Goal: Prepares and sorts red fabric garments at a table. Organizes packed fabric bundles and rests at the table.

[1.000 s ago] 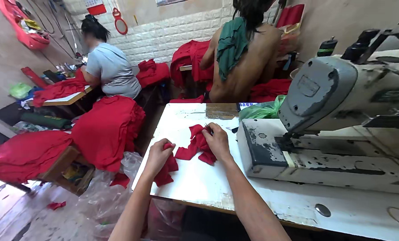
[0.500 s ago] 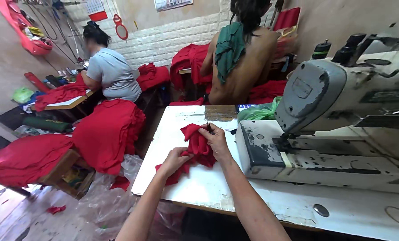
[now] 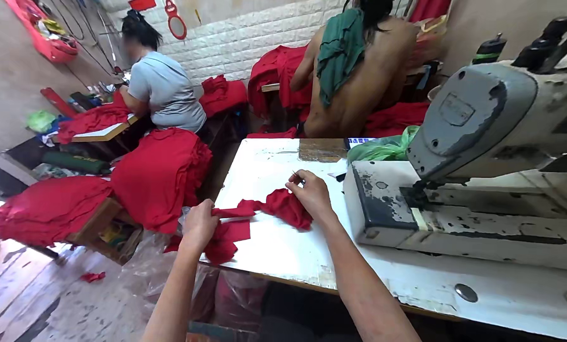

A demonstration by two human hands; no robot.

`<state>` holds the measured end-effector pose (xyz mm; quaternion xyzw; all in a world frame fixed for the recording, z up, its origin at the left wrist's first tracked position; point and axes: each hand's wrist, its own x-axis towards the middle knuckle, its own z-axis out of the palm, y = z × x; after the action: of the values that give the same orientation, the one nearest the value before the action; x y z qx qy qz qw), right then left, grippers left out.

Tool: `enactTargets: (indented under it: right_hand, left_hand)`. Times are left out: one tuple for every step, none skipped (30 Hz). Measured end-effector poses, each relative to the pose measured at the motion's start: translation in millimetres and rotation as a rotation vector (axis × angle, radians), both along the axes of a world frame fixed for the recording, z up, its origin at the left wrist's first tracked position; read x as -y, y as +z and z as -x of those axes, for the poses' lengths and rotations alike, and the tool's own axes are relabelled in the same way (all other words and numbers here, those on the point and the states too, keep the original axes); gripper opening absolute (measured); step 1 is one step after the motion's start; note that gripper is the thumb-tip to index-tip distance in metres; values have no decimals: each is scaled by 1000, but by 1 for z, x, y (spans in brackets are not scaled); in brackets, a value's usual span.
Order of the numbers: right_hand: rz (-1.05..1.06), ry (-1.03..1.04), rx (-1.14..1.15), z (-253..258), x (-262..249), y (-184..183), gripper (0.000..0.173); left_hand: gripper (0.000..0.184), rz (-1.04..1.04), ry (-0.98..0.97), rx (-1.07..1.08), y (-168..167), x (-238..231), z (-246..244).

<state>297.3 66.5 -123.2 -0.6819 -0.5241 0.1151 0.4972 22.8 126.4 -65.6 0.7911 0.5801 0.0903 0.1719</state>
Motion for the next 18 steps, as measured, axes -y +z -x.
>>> enactTargets:
  right_hand:
    - [44,-27,72,2,0,1,20]
    - [57,-49,106,3,0,2,20]
    - [45,-69,116,5,0,1,20]
    - [21,-85,119,8,0,1,21]
    - [-11,-99,134,12,1,0,22]
    - [-58,-110,168,17,1,-1,22]
    - [-109,-106,203,23,1,-2,21]
    - [-156,-80,226,30,1,-3,20]
    - [-195,-35,240,35,2,-4,18]
    - [-228,25,246,39,1,-5,16]
    - [-241,100,238,41,0,-7,16]
    - [-213,193,208,42,1,-6,18]
    - [-148,298,153,42,2,-4,22]
    - [-60,403,88,43,3,-1,27]
    - [16,497,33,43,4,1,32]
    - [86,571,-14,45,4,3,35]
    - [140,624,-36,47,5,5,37]
    - [187,651,-29,49,5,5,38]
  left_hand:
    - [36,-2,21,-50,2,3,-3]
    - [40,-13,19,-60,3,5,-6]
    - [41,-21,10,-62,4,7,-9]
    - [40,-19,0,-69,7,9,-13]
    - [38,-11,-11,-88,10,11,-16]
    - [36,1,-26,-113,14,13,-18]
    - [34,22,-44,-147,18,15,-19]
    - [33,48,-59,-185,23,16,-18]
    - [33,69,-69,-225,29,17,-16]
    - [32,82,-72,-252,34,19,-14]
    - [31,87,-68,-267,38,21,-11]
    - [29,76,-63,-267,42,24,-9]
    - [26,48,-64,-248,43,27,-7]
    - [23,14,-85,-219,43,31,-8]
    - [23,-11,-137,-179,40,34,-11]
    - [23,-19,-215,-123,34,35,-16]
    - [25,0,-308,-64,24,33,-22]
    - [28,30,-401,-8,10,30,-30]
